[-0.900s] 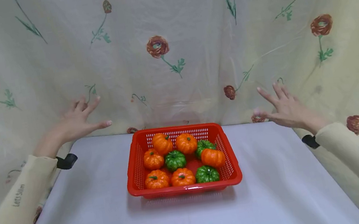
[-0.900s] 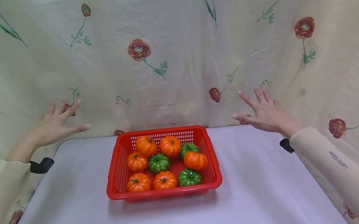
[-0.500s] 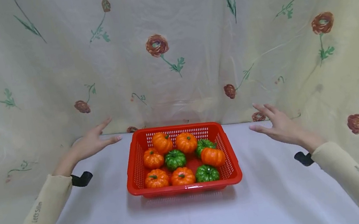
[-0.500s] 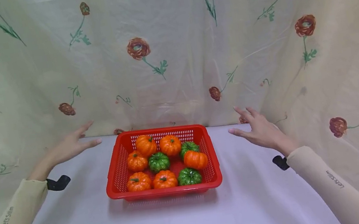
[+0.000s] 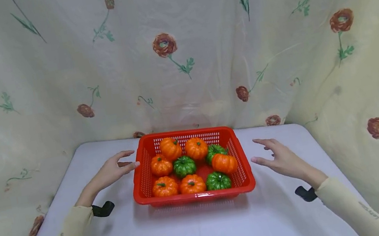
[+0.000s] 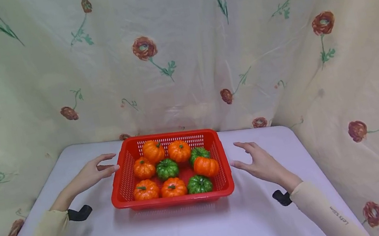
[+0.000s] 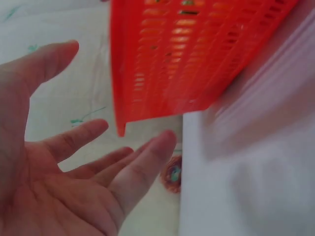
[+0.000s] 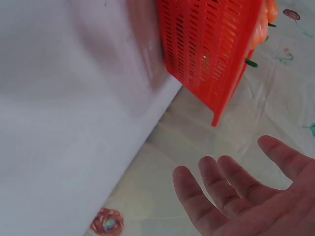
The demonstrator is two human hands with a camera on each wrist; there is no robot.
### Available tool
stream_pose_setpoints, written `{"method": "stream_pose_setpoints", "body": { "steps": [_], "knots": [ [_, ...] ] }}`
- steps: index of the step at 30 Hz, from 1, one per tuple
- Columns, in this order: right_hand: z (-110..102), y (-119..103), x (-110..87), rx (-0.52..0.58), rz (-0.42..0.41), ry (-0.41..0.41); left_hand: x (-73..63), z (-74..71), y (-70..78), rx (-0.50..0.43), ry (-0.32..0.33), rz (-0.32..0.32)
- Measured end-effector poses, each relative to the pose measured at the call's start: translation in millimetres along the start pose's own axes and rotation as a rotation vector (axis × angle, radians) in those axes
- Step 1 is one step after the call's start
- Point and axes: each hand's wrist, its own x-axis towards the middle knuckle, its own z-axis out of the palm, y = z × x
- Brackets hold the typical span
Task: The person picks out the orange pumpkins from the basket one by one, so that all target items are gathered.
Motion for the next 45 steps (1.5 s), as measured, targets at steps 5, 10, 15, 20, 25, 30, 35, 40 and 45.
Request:
{"method": "stream_pose_setpoints", "body": {
  "steps": [5, 10, 15, 20, 25, 30, 35, 40, 45],
  "knots": [
    [9.5, 2.8, -4.1, 0.049, 0.036, 0.014, 4.3, 11.2, -5.2, -0.108, -0.012, 0.006],
    [17.4, 3.8, -9.7, 0.098, 0.059, 0.062, 8.5, 20.5, -10.2, -0.235, -0.005, -0.039],
    [24.0, -4.9, -11.9, 0.111, 0.057, 0.1, 12.9, 28.0, -19.2, -0.446, -0.021, -0.1],
    [24.1, -18.7, -10.7, 0.119, 0.064, 0.1, 15.3, 33.4, -27.6, -0.65, -0.019, -0.107],
    [22.6, -26.6, -7.2, 0.14, 0.088, 0.085, 13.5, 36.9, -30.4, -0.846, -0.024, -0.095],
    [22.7, -38.6, -1.5, 0.208, 0.147, 0.035, 8.2, 38.7, -30.2, -0.949, -0.038, -0.098],
    [24.8, -62.2, 12.9, 0.174, 0.196, -0.053, 4.1, 37.0, -30.5, -1.018, -0.048, -0.109],
    [34.4, -79.0, 28.1, 0.013, 0.181, -0.053, 7.3, 36.7, -27.2, -1.013, -0.047, -0.091],
    [48.5, -82.7, 35.5, -0.082, 0.21, -0.079, 12.7, 42.5, -24.7, -1.001, -0.07, -0.085]
  ]
}}
